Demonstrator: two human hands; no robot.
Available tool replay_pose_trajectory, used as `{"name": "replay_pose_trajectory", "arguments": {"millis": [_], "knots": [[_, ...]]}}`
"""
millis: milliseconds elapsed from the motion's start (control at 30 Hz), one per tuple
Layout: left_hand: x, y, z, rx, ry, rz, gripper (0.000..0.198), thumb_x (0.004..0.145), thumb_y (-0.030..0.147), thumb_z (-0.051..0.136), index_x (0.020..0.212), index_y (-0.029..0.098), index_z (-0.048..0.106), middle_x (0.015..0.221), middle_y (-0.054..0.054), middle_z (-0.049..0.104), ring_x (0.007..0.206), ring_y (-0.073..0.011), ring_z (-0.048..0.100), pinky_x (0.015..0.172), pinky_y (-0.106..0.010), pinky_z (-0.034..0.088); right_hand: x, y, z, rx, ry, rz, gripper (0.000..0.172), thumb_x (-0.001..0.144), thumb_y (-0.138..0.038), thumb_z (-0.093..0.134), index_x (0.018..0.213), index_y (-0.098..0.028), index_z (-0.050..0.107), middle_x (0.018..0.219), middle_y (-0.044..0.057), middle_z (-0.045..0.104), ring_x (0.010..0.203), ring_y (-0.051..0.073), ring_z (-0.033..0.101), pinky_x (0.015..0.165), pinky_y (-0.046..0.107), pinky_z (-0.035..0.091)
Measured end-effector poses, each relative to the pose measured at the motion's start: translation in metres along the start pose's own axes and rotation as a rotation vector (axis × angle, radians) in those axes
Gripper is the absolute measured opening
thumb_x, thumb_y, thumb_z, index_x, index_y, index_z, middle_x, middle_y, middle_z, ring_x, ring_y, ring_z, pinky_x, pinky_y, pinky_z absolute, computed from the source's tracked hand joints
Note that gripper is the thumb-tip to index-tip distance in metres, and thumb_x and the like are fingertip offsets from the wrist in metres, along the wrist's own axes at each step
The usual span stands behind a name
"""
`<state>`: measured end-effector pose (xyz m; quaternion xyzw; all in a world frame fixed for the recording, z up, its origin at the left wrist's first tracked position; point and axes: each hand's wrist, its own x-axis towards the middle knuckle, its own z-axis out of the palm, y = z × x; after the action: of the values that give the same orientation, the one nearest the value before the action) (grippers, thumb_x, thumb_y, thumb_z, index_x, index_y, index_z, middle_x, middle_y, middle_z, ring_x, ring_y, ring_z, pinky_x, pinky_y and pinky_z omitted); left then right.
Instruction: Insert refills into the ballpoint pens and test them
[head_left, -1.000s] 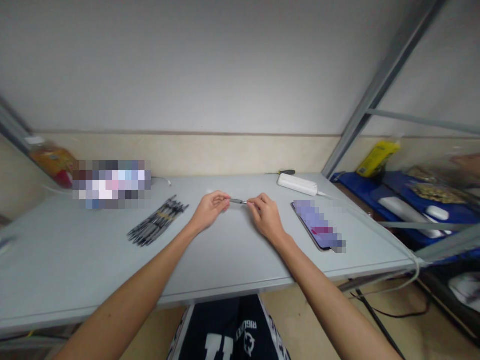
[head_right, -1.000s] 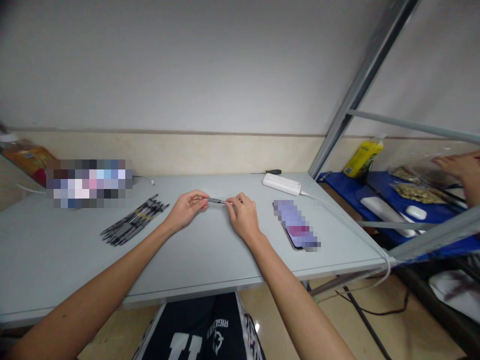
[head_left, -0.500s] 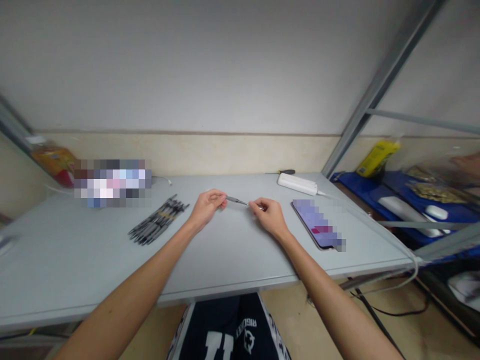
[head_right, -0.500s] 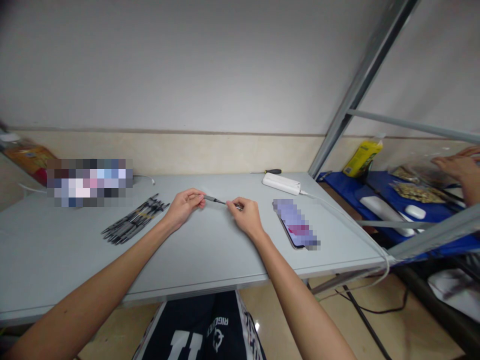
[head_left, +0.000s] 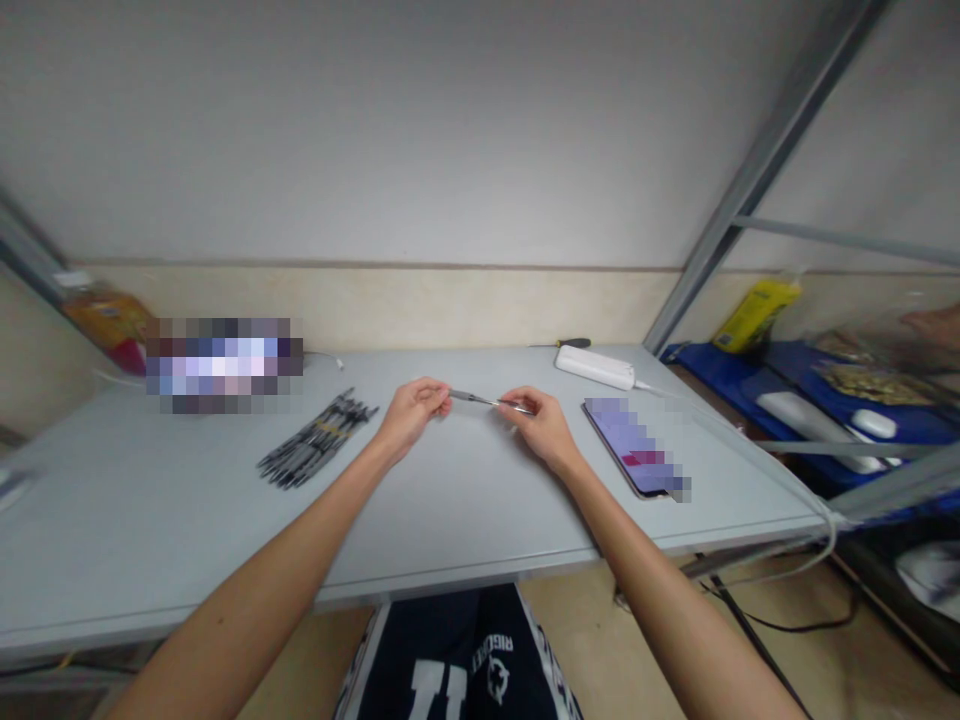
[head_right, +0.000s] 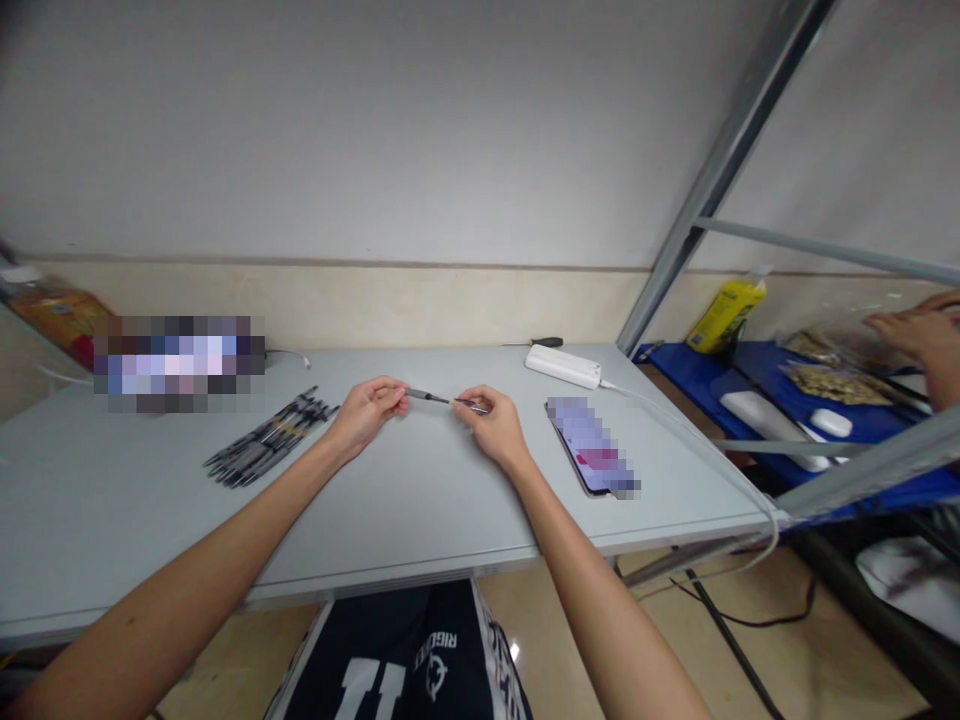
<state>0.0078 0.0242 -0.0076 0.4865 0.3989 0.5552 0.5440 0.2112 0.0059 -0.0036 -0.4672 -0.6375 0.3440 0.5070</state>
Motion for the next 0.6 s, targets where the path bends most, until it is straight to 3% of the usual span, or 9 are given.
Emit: {"name": "replay_pose_trajectory", "arguments": {"millis": [100, 300, 600], "knots": [[-0.0003, 0.0003, -0.0001, -0.013, 0.004, -0.008, 0.029, 0.060, 0.031, 0.073, 0.076, 0.011, 0.060, 0.058, -0.002, 0.061, 0.055, -0.0106, 0.055, 0.056, -0.025, 0.041, 0.0007, 0.0010, 0.0007, 0.089, 0.029, 0.041, 0.031, 0.065, -0.038, 0.069, 0.087, -0.017, 0.063, 0.070, 0.000, 0.063, 0.058, 0.012, 0.055, 0.057, 0.025, 0.042], [0.0004, -0.0018, -0.0003, 0.007, -0.012, 0.002, 0.026, 0.065, 0.033, 0.070, 0.076, 0.012, 0.058, 0.060, -0.001, 0.060, 0.057, -0.0103, 0.054, 0.058, -0.025, 0.041, 0.0000, -0.0023, 0.0003, 0.163, 0.027, 0.164, 0.027, 0.066, -0.039, 0.067, 0.080, -0.017, 0.065, 0.059, -0.002, 0.058, 0.045, 0.009, 0.045, 0.043, 0.023, 0.035], [-0.0004, -0.0046, 0.0007, 0.351, -0.016, 0.122, 0.039, 0.081, 0.048, 0.048, 0.057, 0.018, 0.042, 0.048, 0.005, 0.039, 0.043, -0.0072, 0.036, 0.046, -0.022, 0.028, 0.0009, -0.0030, 0.0000, 0.358, 0.077, 0.167, 0.030, 0.057, -0.034, 0.075, 0.079, -0.017, 0.065, 0.058, -0.003, 0.056, 0.047, 0.009, 0.046, 0.047, 0.023, 0.038]]}}
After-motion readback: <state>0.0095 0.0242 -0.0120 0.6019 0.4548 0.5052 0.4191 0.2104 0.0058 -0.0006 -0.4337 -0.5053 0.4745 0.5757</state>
